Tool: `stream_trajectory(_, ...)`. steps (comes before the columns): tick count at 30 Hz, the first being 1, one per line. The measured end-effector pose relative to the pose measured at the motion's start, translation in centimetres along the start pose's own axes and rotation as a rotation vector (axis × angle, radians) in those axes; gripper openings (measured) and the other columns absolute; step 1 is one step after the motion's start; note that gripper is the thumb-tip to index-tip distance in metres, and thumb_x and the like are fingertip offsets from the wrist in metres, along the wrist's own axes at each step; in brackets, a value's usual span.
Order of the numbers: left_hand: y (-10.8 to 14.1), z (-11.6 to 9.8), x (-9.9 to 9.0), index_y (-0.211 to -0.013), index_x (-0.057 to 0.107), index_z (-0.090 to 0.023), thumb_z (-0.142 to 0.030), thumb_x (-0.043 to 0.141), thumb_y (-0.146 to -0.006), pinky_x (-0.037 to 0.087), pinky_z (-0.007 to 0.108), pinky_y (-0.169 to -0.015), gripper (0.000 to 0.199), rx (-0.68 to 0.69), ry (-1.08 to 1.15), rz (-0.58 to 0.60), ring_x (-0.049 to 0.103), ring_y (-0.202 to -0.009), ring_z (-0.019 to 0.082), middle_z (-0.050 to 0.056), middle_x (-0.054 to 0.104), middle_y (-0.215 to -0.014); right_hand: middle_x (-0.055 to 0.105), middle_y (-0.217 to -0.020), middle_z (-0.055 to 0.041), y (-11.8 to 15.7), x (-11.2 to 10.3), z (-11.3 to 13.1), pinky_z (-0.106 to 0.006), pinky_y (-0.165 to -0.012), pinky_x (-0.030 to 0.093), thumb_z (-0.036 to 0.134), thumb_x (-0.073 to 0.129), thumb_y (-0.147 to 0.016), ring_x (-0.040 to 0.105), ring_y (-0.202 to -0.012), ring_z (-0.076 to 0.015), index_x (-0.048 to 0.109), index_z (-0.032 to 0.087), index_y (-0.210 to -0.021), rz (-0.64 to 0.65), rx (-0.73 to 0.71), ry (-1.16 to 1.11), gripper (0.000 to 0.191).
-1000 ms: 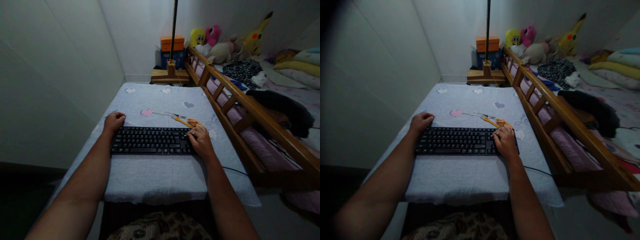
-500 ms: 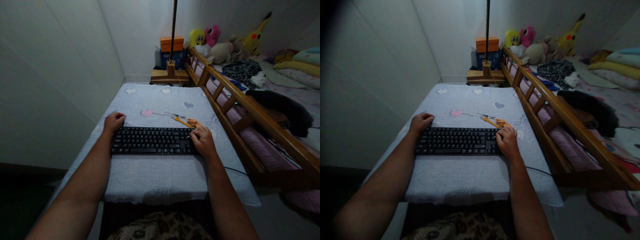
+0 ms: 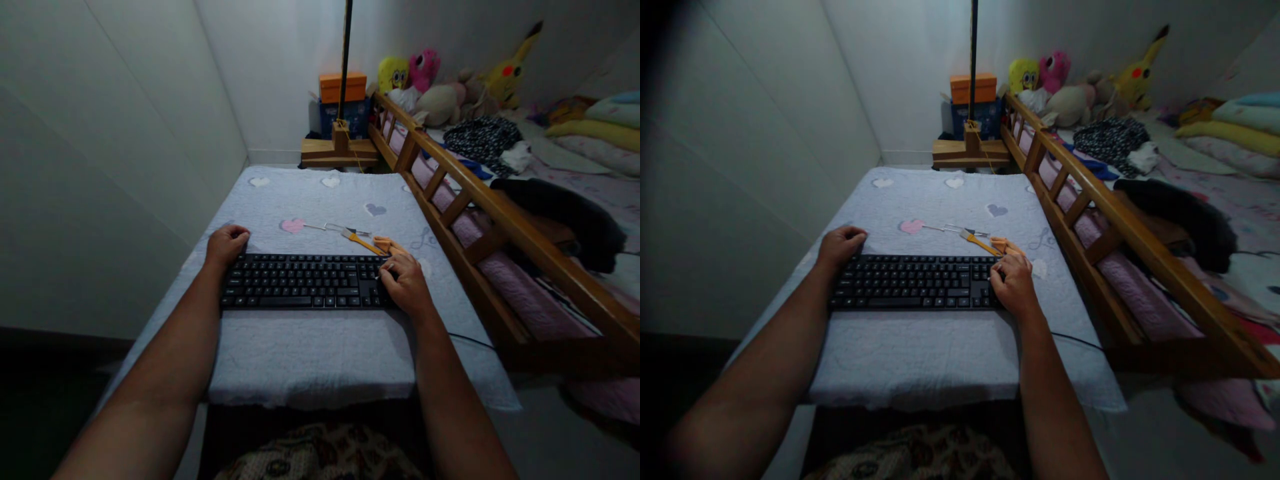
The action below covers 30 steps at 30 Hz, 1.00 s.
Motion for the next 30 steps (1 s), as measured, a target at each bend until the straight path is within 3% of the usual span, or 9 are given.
stream_trajectory(12,0.03,0.04,-0.01,-0.082,0.08,-0.025,-0.037,0.069,-0.073,0.061,0.038,-0.1,0.019,-0.001,0.009,-0.007,0.078,-0.101,0.031,0.005,0.084,-0.092,0.08,-0.099,-0.0091,-0.09,0.16,-0.28,-0.053,-0.103,0.051,0.024,0.065,-0.1,0.072,-0.111,-0.0338,0.076,0.027,-0.087,-0.019,0.024,0.044,0.017)
stream_trajectory(30,0.3,-0.51,-0.21,-0.079,0.078,-0.026,-0.035,0.069,-0.072,0.062,0.038,-0.1,0.015,-0.015,0.011,-0.009,0.078,-0.1,0.031,0.005,0.082,-0.087,0.079,-0.091,-0.0074,0.08,-0.11,-0.02,-0.054,-0.107,0.052,0.024,0.064,-0.097,0.073,-0.101,-0.0322,0.071,0.028,-0.078,0.005,-0.007,-0.014,0.021)
Point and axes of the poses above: each hand's wrist, its own y-axis away from the middle knuckle, its own x-axis out of the palm, z = x × y, the point moved 3 cm from there along -y, towards the middle knuckle
